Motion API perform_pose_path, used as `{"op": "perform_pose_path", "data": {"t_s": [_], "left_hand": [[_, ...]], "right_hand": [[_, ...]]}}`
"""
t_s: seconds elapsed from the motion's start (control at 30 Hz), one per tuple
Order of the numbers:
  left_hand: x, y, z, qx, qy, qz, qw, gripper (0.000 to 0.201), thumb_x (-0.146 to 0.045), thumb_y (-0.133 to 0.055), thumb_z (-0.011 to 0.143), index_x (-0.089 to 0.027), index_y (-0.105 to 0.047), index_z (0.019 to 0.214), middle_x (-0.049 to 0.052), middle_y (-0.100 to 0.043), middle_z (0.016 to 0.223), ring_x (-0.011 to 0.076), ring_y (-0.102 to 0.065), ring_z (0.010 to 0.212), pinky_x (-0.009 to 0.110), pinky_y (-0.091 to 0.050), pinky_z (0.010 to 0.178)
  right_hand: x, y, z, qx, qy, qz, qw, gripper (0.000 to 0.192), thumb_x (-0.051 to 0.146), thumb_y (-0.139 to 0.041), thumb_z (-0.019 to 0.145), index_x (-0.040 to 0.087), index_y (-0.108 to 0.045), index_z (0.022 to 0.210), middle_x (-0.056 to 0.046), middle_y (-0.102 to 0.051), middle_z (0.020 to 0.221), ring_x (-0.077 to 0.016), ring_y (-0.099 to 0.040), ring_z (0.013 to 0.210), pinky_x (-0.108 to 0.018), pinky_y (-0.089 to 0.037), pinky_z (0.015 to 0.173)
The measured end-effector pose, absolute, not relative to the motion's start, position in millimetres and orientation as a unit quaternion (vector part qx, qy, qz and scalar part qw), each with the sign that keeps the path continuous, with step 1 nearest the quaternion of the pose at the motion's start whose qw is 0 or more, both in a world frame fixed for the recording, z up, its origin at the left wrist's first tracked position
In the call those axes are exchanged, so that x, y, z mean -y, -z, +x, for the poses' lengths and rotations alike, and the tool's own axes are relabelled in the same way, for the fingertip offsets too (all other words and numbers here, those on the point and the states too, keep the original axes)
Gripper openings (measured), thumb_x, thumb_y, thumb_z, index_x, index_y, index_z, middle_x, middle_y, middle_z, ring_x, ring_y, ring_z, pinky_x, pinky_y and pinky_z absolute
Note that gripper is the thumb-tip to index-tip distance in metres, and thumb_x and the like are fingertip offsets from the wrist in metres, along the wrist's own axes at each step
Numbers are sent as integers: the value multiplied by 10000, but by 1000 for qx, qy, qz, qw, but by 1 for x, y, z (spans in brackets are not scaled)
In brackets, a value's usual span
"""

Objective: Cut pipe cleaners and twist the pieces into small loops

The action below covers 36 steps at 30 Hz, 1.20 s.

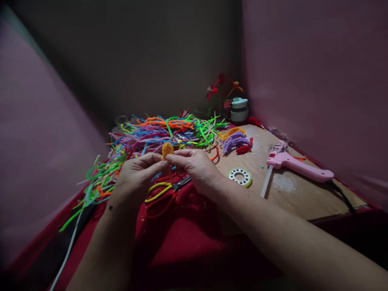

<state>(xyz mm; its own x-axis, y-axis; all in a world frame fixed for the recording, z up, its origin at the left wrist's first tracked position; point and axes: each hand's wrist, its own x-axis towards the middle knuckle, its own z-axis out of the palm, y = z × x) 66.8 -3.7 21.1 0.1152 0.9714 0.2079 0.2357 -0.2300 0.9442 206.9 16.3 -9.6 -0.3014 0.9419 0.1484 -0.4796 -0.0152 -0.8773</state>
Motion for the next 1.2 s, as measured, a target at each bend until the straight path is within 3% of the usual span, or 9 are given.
{"op": "perform_pose_path", "data": {"t_s": [0.13, 0.33, 0.53, 0.77, 1.0, 1.2], "left_hand": [[2, -22, 64, -509, -439, 637, 378, 214, -301, -735, 634, -123, -627, 682, -13, -598, 632, 82, -522, 571, 192, -423, 565], [0, -23, 59, -463, -505, 617, 386, 365, -294, -728, 657, -169, -640, 989, 0, -644, 769, 98, -576, 665, 192, -454, 611], [3, -23, 59, -460, -491, 623, 399, 205, -261, -714, 671, -146, -708, 841, 23, -681, 774, 109, -594, 674, 189, -470, 616], [5, -25, 62, -495, -479, 643, 336, 48, -195, -665, 701, -155, -686, 716, -29, -633, 621, 65, -536, 567, 142, -418, 529], [8, -29, 63, -517, -459, 654, 306, 53, -183, -635, 707, -150, -677, 703, -39, -601, 571, 49, -469, 493, 140, -368, 473], [7, -23, 62, -547, -411, 697, 213, 100, -225, -600, 711, -155, -653, 662, -25, -583, 561, 69, -455, 493, 161, -330, 444]], "right_hand": [[-14, 9, 206, 480, -627, -270, 551, 162, 299, -695, 641, 147, -655, 682, 13, -581, 614, -84, -462, 552, -242, -355, 554], [-7, 2, 207, 550, -557, -326, 530, 141, 271, -667, 668, 135, -652, 633, 31, -548, 542, -69, -428, 508, -228, -329, 516], [-6, 4, 205, 576, -583, -293, 492, 130, 222, -598, 699, 141, -700, 693, -18, -654, 641, -124, -582, 654, -268, -443, 678], [-8, 6, 206, 625, -534, -321, 470, 164, 208, -551, 715, 120, -689, 701, 4, -591, 616, -92, -482, 586, -243, -371, 601], [-5, 3, 207, 662, -492, -347, 447, 144, 202, -565, 716, 115, -611, 610, 45, -423, 535, -62, -333, 524, -229, -265, 522], [-4, 9, 203, 708, -408, -389, 426, 189, 177, -516, 761, 117, -585, 596, 26, -452, 547, -74, -364, 533, -240, -284, 534]]}}
